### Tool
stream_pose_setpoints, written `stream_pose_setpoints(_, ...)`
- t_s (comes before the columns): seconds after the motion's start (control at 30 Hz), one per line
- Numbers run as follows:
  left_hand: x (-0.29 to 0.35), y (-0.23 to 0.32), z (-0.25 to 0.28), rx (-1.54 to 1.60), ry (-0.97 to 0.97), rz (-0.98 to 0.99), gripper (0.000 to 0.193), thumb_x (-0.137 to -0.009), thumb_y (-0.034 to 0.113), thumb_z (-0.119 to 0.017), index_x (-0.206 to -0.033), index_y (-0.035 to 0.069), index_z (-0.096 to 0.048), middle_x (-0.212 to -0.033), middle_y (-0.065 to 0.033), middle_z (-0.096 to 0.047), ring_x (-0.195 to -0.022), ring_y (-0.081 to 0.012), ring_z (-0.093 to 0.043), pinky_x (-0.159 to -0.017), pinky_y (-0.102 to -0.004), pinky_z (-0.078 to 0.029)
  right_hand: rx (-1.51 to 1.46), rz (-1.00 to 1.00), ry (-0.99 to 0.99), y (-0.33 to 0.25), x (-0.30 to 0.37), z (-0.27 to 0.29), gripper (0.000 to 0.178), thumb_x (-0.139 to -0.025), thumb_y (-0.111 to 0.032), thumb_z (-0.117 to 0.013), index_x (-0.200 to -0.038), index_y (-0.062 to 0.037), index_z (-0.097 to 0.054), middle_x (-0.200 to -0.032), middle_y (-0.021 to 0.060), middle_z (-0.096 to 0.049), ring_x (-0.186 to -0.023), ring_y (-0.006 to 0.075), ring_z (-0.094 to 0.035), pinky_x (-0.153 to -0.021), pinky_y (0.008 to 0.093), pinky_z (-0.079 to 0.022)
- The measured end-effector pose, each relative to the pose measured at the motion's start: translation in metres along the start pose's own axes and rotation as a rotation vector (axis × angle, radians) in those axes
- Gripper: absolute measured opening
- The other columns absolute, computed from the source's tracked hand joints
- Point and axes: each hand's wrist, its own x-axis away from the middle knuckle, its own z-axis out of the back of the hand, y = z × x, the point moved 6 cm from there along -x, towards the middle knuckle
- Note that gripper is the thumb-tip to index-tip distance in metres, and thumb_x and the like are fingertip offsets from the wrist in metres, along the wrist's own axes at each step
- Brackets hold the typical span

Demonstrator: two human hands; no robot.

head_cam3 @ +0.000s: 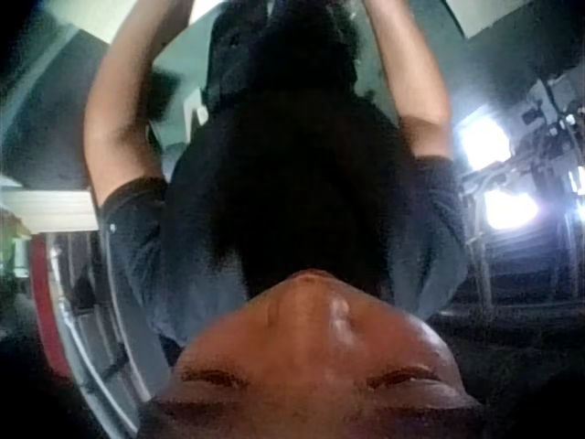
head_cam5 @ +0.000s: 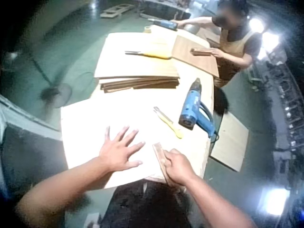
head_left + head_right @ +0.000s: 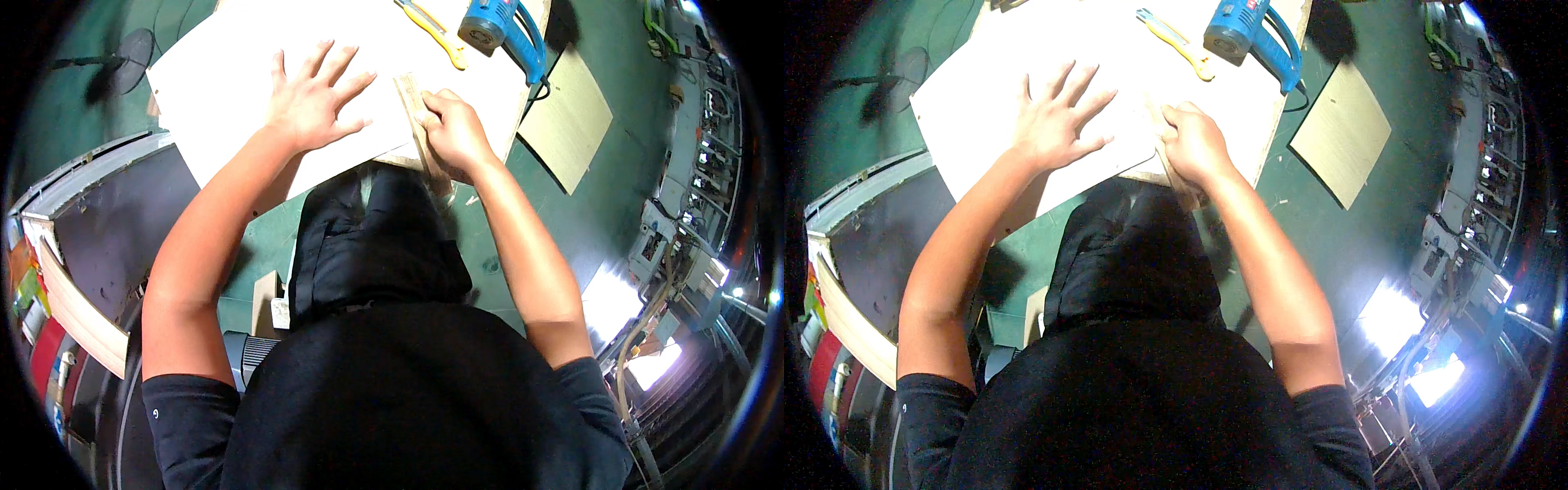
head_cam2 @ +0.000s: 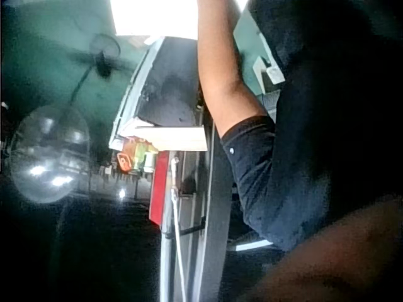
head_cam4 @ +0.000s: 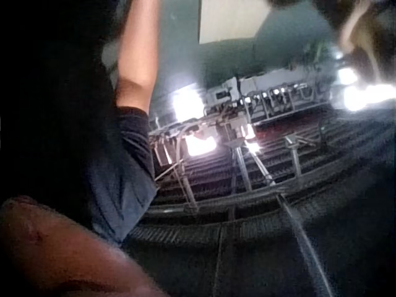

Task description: The person sands a rectangular wooden board using a heat gun and a sanding block. They also use a utility knife to trim the edges of the board. The person flips the board over to work on different sides and stacks the finished pieces on the table.

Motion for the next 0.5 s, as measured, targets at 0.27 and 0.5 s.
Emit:
stream_pose_setpoints(0.27, -0.003, 0.001, -0.002, -0.020, -0.034, 0.018, 0.073, -0.093, 0.077, -0.056, -0.158, 0.046, -0.048, -0.177, 0.0010, -0.026, -0.164, -0.0302, -0.018, -0.120, -0.0822, -0.012, -0.135, -0.139, 0.166, 0.022, 0.020, -0.010, 0.020, -0.099, -0.010, -0.067, -0.115, 0.0021, -0.071, -0.087, 0.0135, -0.065, -0.081, 0.0265, -0.066, -0.076, 0.0383, -0.054)
stream_pose_setpoints(0.5, -0.002, 0.000, -0.004, -0.016, 0.004, 0.011, 0.073, -0.092, 0.075, -0.058, -0.158, 0.045, -0.049, -0.177, 0.0002, -0.026, -0.164, -0.0318, -0.019, -0.119, -0.0825, -0.014, -0.898, -0.519, 0.252, 0.036, 0.042, -0.037, 0.016, -0.103, -0.004, -0.057, -0.117, 0.0010, -0.052, -0.094, 0.0118, -0.067, -0.077, 0.0181, -0.068, -0.064, 0.0340, -0.057)
